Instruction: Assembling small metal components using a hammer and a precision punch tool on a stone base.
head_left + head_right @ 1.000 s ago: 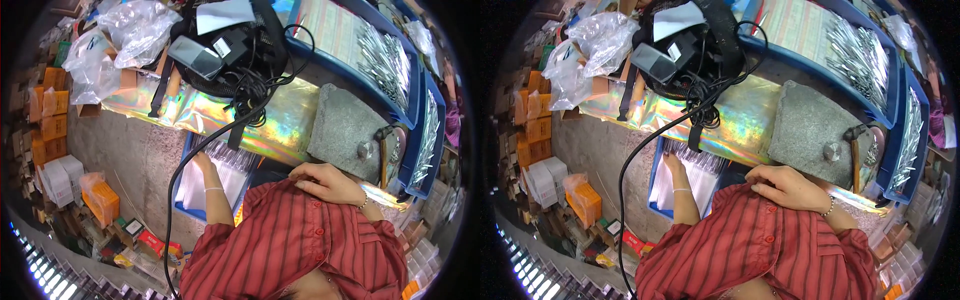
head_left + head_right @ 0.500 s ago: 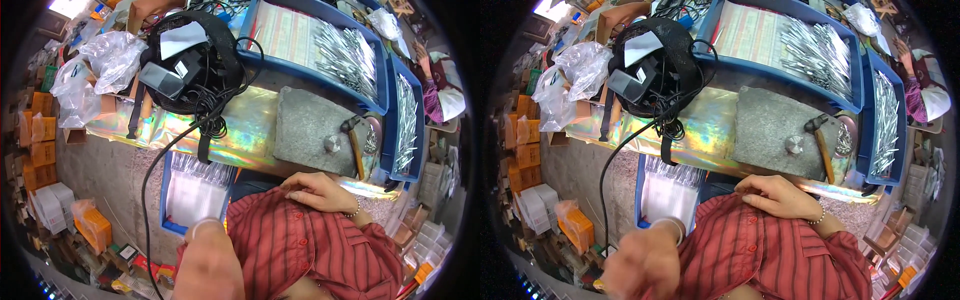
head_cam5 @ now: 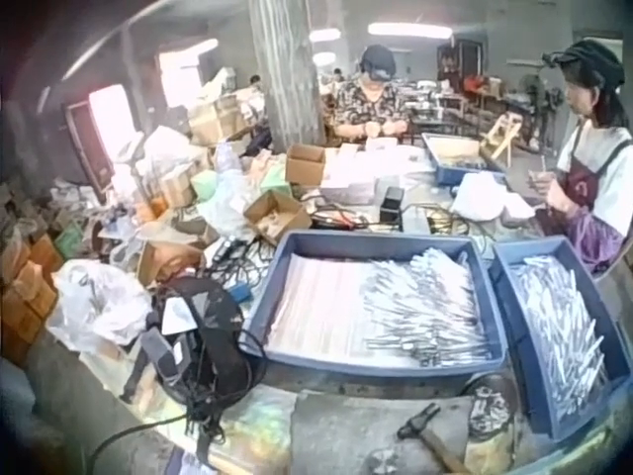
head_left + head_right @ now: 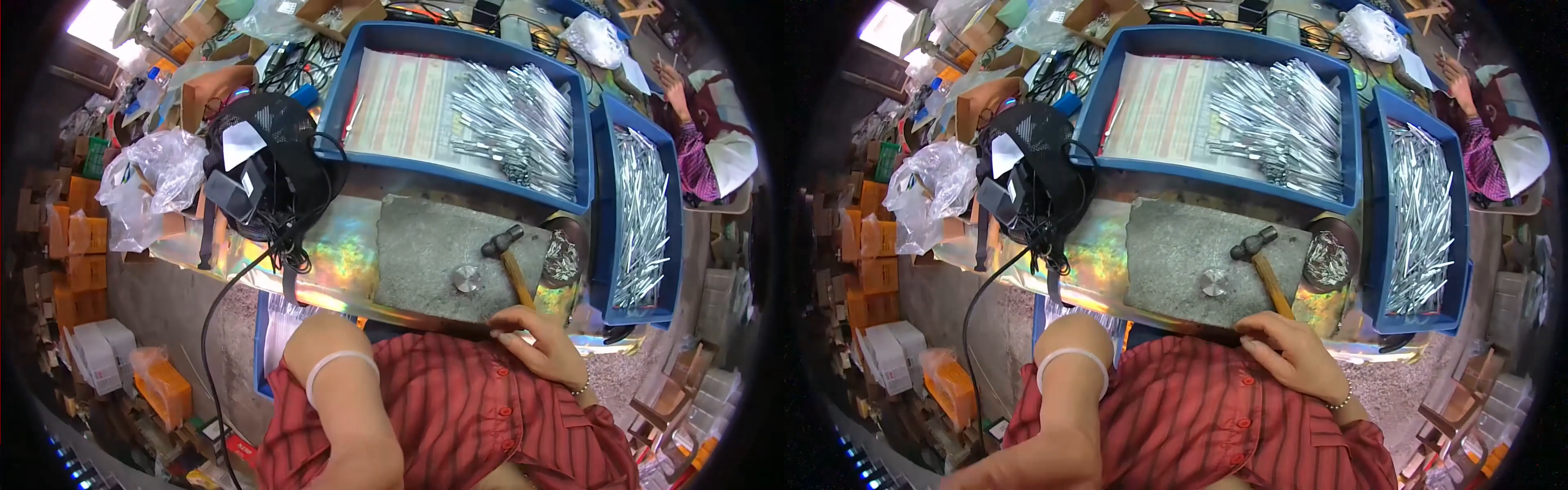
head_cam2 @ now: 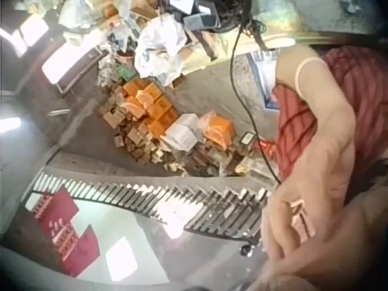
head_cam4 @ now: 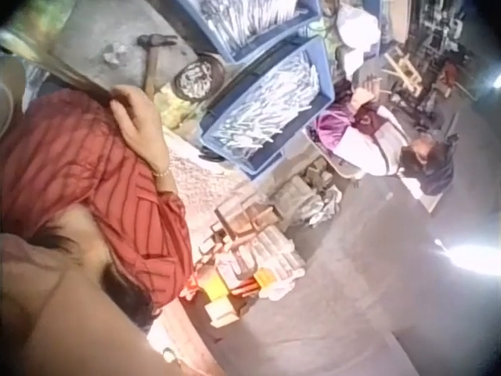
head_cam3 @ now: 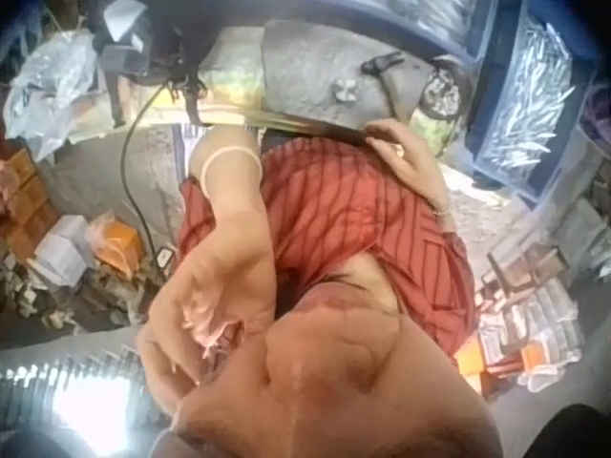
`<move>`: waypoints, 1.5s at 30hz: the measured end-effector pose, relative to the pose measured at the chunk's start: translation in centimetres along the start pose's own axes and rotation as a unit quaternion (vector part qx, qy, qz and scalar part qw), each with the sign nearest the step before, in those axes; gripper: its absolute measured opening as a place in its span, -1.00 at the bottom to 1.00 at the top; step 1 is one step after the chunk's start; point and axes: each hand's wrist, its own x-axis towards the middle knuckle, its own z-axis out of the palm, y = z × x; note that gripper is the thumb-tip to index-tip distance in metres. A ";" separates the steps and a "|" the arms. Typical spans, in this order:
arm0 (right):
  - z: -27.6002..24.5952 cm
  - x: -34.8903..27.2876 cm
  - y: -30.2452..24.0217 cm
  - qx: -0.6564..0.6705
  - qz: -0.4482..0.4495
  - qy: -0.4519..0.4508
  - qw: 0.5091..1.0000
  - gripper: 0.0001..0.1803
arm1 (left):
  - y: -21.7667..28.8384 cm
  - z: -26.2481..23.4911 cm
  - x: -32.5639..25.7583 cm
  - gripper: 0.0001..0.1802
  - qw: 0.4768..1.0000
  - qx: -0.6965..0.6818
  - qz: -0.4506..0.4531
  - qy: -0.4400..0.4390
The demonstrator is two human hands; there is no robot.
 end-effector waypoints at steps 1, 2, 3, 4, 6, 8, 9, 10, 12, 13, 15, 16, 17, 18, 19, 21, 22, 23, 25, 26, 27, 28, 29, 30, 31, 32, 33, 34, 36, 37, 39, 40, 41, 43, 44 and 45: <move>-0.2 0.0 -0.1 -0.063 -0.022 0.013 0.998 -0.77 | -0.2 0.4 -0.2 -0.71 0.997 -0.077 -0.014 0.014; -0.3 0.0 -0.1 -0.063 -0.022 0.010 0.998 -0.77 | -0.2 0.7 -0.3 -0.70 0.987 -0.153 -0.028 0.028; -0.3 -0.1 -0.1 -0.070 -0.035 0.037 0.996 -0.76 | 0.0 0.4 -0.5 -0.70 0.988 -0.151 -0.027 0.026; -0.3 0.2 -0.1 -0.078 -0.050 0.068 0.993 -0.75 | 0.3 -0.5 -0.8 -0.69 0.989 -0.135 -0.048 -0.036; -0.2 0.7 0.4 -0.097 -0.066 0.114 0.987 -0.75 | 0.3 -1.2 -0.6 -0.72 0.978 -0.134 -0.115 -0.111; -0.3 1.1 1.0 -0.122 -0.079 0.186 0.972 -0.75 | -0.6 -0.8 -0.7 -0.72 0.989 -0.116 -0.063 -0.060; -0.2 1.3 1.1 -0.118 -0.078 0.185 0.972 -0.75 | -1.1 -0.4 -0.1 -0.72 0.996 -0.091 -0.009 -0.015; 0.0 1.5 1.2 -0.142 -0.093 0.230 0.958 -0.75 | -1.4 0.2 0.6 -0.68 0.996 -0.090 -0.007 0.019; 0.1 1.6 1.8 -0.181 -0.091 0.278 0.939 -0.73 | -1.1 -0.4 0.8 -0.67 0.993 -0.106 -0.043 -0.005; 0.3 1.8 1.9 -0.180 -0.089 0.282 0.938 -0.73 | -1.2 -0.9 0.9 -0.65 0.989 -0.123 -0.077 -0.025; 0.7 2.0 2.0 -0.270 -0.070 0.289 0.916 -0.69 | -1.5 -2.0 0.9 -0.65 0.980 -0.170 -0.099 -0.044; 0.9 2.1 2.0 -0.282 -0.059 0.278 0.916 -0.64 | -1.6 -2.5 1.0 -0.64 0.968 -0.212 -0.117 -0.063; 1.1 2.2 1.9 -0.282 -0.056 0.279 0.916 -0.64 | -1.6 -3.1 1.1 -0.64 0.968 -0.213 -0.120 -0.060; 1.3 2.5 1.9 -0.306 -0.052 0.282 0.908 -0.62 | -1.6 -3.7 1.4 -0.64 0.962 -0.211 -0.143 -0.094; 1.4 2.7 1.8 -0.330 -0.048 0.285 0.899 -0.61 | -1.6 -4.1 1.6 -0.64 0.955 -0.209 -0.167 -0.127; 1.1 3.0 1.7 -0.363 -0.045 0.285 0.886 -0.59 | -1.7 -3.2 1.9 -0.66 0.983 -0.119 -0.115 -0.075; 1.2 3.2 1.5 -0.396 -0.045 0.287 0.871 -0.57 | -1.9 -2.9 2.0 -0.68 0.998 -0.028 -0.059 -0.024; 1.3 3.4 1.4 -0.395 -0.044 0.288 0.871 -0.57 | -2.0 -3.0 2.1 -0.68 0.997 -0.029 -0.061 -0.024; 1.2 3.6 1.3 -0.428 -0.038 0.295 0.853 -0.59 | -2.2 -3.0 2.0 -0.75 0.985 -0.133 -0.105 -0.017; 1.2 3.6 1.1 -0.428 -0.036 0.299 0.852 -0.59 | -2.0 -3.1 2.1 -0.75 0.985 -0.138 -0.105 -0.017; 1.2 3.4 0.8 -0.429 -0.001 0.281 0.858 -0.59 | -1.6 -3.4 1.9 -0.78 0.984 -0.112 -0.129 -0.048; 1.2 3.2 0.6 -0.429 0.034 0.263 0.863 -0.60 | -1.4 -3.7 1.6 -0.82 0.981 -0.088 -0.151 -0.080; 1.3 3.1 0.9 -0.427 0.041 0.273 0.861 -0.60 | -1.6 -4.4 1.4 -0.82 0.980 -0.101 -0.155 -0.078; 1.4 2.9 1.5 -0.403 0.023 0.277 0.872 -0.58 | -1.7 -5.2 1.2 -0.83 0.943 -0.177 -0.241 -0.146; 1.4 2.8 1.8 -0.381 0.008 0.283 0.880 -0.57 | -1.9 -5.9 0.7 -0.85 0.888 -0.253 -0.321 -0.209; 1.4 2.5 1.1 -0.343 0.025 0.285 0.894 -0.58 | -1.3 -5.0 -0.7 -0.92 0.876 -0.182 -0.418 -0.155; 1.3 2.5 1.4 -0.338 0.032 0.296 0.893 -0.58 | -0.8 -4.4 -2.3 -0.92 0.847 -0.105 -0.511 -0.103; 1.3 2.2 1.6 -0.288 0.031 0.300 0.909 -0.58 | -2.0 -6.3 -3.4 -0.96 0.833 -0.145 -0.521 -0.113; 1.1 2.2 2.3 -0.233 0.031 0.311 0.921 -0.58 | -4.4 -8.4 -5.1 -0.91 0.807 -0.052 -0.565 -0.163; 0.9 2.0 2.7 -0.170 0.016 0.293 0.941 -0.59 | -5.2 -8.4 -5.9 -0.81 0.780 0.075 -0.588 -0.201; 0.3 1.7 3.4 -0.039 -0.026 0.243 0.969 -0.63 | -7.3 -8.7 -7.8 -0.82 0.704 0.102 -0.667 -0.224; 0.3 1.7 3.3 -0.019 -0.045 0.230 0.972 -0.66 | -8.2 -8.5 -8.2 -0.86 0.662 0.116 -0.695 -0.254; 0.3 1.7 3.3 -0.016 -0.045 0.230 0.972 -0.66 | -9.3 -8.4 -8.6 -0.89 0.619 0.131 -0.721 -0.283; 0.6 1.8 3.7 0.070 -0.026 0.204 0.976 -0.68 | -12.3 -8.5 -10.6 -0.85 0.599 0.133 -0.720 -0.324; 0.7 2.1 4.0 0.073 -0.030 0.200 0.977 -0.68 | -13.9 -8.6 -11.5 -0.84 0.590 0.156 -0.685 -0.399; 1.1 2.3 4.5 0.119 -0.046 0.192 0.973 -0.67 | -15.2 -8.7 -12.6 -0.83 0.577 0.174 -0.645 -0.470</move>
